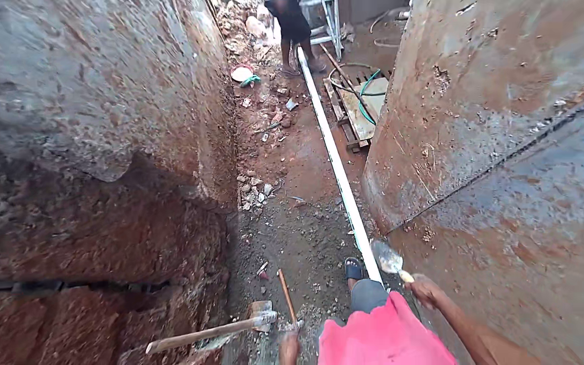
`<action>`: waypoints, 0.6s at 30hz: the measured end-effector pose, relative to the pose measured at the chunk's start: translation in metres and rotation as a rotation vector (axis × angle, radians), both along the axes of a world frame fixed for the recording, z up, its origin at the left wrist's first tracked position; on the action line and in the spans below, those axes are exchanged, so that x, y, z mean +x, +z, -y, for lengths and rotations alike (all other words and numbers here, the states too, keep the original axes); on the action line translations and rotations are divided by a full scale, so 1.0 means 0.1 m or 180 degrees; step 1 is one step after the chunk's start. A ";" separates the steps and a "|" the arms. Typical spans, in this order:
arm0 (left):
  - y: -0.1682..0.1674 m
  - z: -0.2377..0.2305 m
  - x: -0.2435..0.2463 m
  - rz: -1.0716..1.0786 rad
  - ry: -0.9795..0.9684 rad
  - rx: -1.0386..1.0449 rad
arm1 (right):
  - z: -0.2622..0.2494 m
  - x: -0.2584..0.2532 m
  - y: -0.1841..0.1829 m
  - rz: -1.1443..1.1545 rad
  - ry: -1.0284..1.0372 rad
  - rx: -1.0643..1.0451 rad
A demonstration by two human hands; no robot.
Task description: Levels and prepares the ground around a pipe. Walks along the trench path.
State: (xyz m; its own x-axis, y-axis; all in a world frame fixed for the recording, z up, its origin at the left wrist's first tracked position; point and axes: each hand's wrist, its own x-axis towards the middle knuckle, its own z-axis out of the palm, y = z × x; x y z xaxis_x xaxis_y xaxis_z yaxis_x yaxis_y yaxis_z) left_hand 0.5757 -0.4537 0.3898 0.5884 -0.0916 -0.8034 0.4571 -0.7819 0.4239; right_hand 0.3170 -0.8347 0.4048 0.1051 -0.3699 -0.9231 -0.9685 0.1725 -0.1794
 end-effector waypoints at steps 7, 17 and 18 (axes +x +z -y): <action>0.87 1.79 1.18 0.0742 0.0623 -0.1246 | 1.23 0.77 0.24 -0.0099 0.0175 -0.0113; 0.20 1.73 1.03 -0.0229 0.0695 0.0198 | 1.79 1.70 0.16 -0.0103 0.0167 0.0128; 0.30 1.77 1.03 -0.0342 0.0706 0.0362 | 1.83 1.75 0.20 -0.0112 0.0127 0.0158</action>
